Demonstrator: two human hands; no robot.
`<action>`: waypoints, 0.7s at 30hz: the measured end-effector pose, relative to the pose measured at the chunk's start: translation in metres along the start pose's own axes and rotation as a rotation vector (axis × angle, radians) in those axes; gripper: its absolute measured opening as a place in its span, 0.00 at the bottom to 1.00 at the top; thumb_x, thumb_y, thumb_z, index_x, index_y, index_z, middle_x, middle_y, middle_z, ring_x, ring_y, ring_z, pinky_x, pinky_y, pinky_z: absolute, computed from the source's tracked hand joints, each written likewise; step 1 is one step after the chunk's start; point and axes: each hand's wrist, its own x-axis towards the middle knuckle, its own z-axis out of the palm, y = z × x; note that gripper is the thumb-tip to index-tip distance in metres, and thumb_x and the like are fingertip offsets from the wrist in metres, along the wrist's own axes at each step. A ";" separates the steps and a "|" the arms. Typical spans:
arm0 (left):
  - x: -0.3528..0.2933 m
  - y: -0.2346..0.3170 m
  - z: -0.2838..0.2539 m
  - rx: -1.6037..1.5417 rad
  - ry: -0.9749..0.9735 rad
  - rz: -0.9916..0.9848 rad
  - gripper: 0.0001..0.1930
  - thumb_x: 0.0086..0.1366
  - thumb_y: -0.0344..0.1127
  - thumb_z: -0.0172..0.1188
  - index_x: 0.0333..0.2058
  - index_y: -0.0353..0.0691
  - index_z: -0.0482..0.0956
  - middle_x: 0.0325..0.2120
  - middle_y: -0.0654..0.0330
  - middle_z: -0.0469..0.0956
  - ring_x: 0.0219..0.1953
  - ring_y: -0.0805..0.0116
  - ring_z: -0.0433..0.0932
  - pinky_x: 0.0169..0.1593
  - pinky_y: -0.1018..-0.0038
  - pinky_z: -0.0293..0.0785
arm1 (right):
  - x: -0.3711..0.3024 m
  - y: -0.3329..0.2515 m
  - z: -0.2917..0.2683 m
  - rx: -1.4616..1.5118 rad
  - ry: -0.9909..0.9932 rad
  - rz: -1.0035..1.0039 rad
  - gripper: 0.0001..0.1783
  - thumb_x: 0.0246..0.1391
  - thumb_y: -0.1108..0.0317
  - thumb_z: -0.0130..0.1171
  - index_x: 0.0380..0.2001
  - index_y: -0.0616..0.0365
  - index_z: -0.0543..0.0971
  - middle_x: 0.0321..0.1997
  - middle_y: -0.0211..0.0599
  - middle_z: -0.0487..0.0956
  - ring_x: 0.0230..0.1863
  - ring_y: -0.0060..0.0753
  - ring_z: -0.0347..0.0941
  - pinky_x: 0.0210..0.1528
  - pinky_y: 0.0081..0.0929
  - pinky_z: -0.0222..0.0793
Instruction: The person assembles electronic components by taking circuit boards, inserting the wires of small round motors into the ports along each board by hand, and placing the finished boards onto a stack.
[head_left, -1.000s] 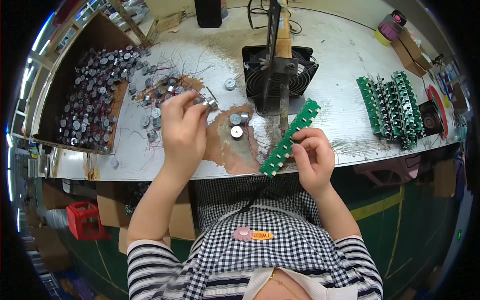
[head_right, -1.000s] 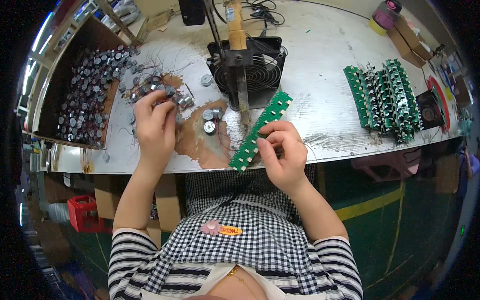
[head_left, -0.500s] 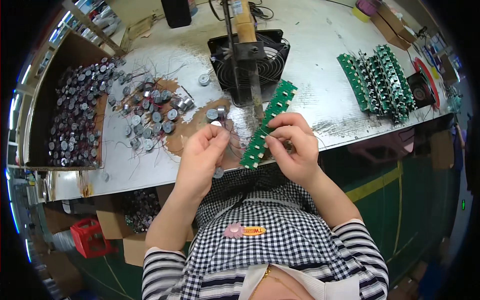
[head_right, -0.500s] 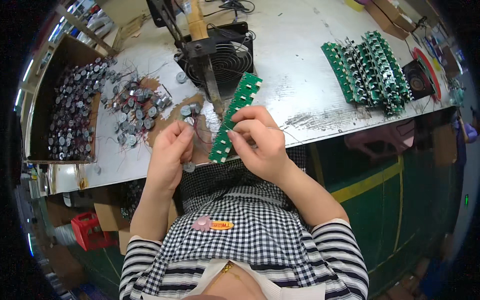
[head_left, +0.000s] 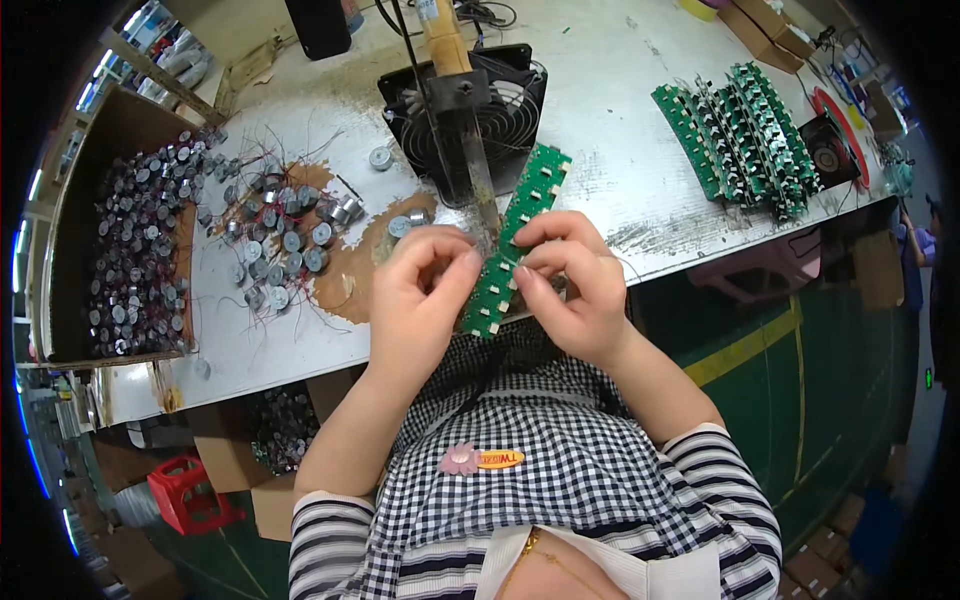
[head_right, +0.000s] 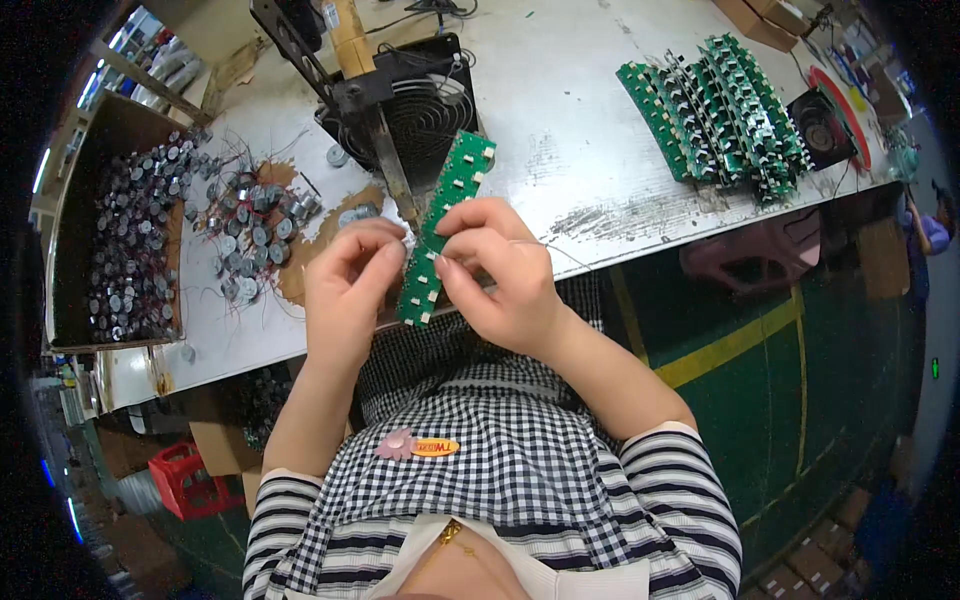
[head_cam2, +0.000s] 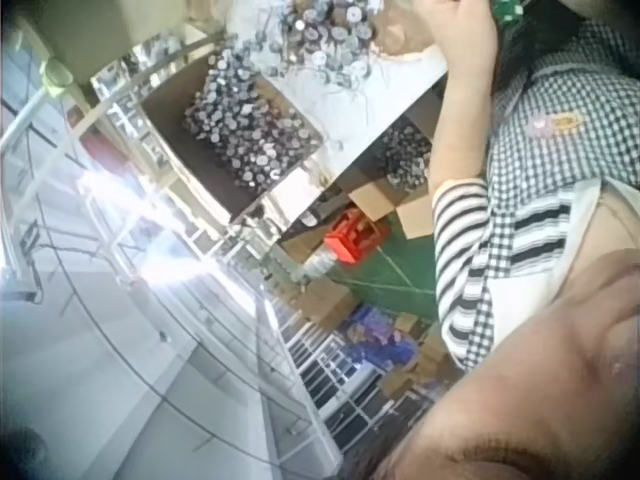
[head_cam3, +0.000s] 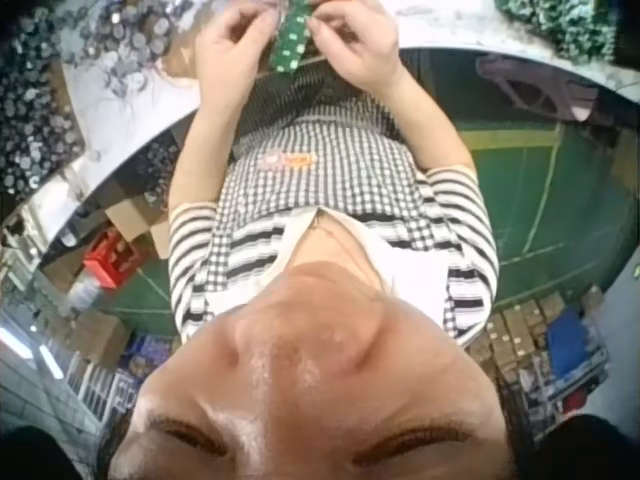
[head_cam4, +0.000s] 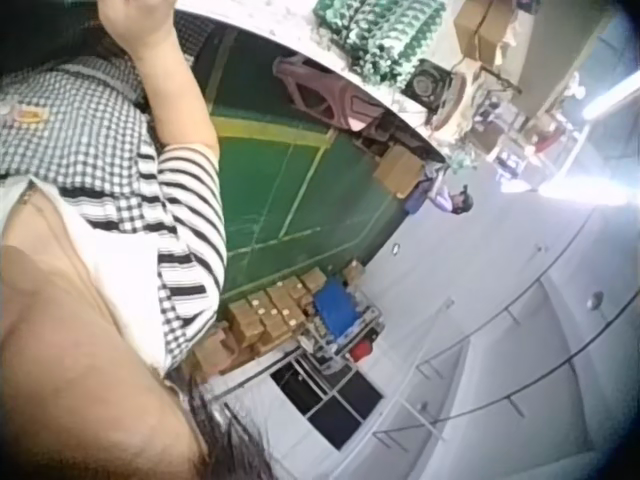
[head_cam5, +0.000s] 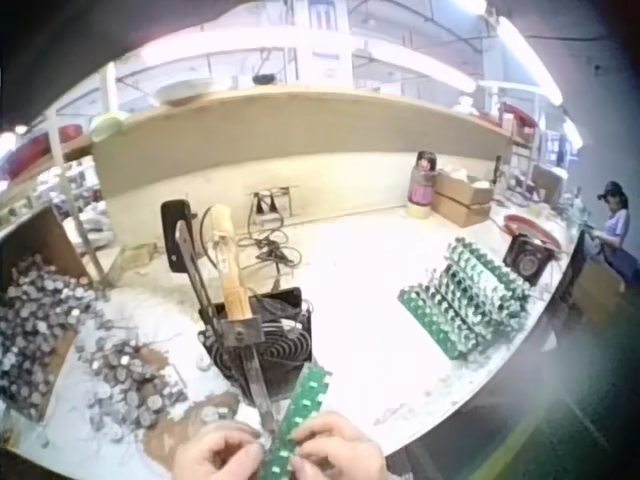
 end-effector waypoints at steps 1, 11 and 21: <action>0.000 0.007 0.003 -0.002 -0.005 -0.005 0.05 0.62 0.28 0.57 0.32 0.32 0.75 0.25 0.65 0.75 0.22 0.84 0.66 0.26 0.87 0.61 | 0.002 -0.001 0.000 0.027 0.026 0.007 0.06 0.46 0.82 0.59 0.29 0.67 0.73 0.39 0.48 0.75 0.24 0.25 0.76 0.25 0.18 0.73; 0.002 0.020 0.012 -0.274 0.010 -0.379 0.05 0.61 0.30 0.57 0.30 0.34 0.76 0.23 0.70 0.73 0.23 0.86 0.65 0.26 0.87 0.58 | 0.004 -0.001 -0.002 -0.052 -0.016 -0.016 0.06 0.46 0.81 0.59 0.28 0.66 0.73 0.39 0.46 0.74 0.22 0.24 0.73 0.22 0.17 0.69; 0.000 0.018 0.014 -0.251 0.033 -0.281 0.04 0.62 0.28 0.56 0.29 0.32 0.74 0.23 0.67 0.74 0.23 0.85 0.70 0.25 0.87 0.65 | 0.002 -0.004 0.000 -0.032 0.019 -0.015 0.06 0.45 0.83 0.60 0.26 0.66 0.72 0.40 0.46 0.74 0.23 0.24 0.74 0.22 0.16 0.71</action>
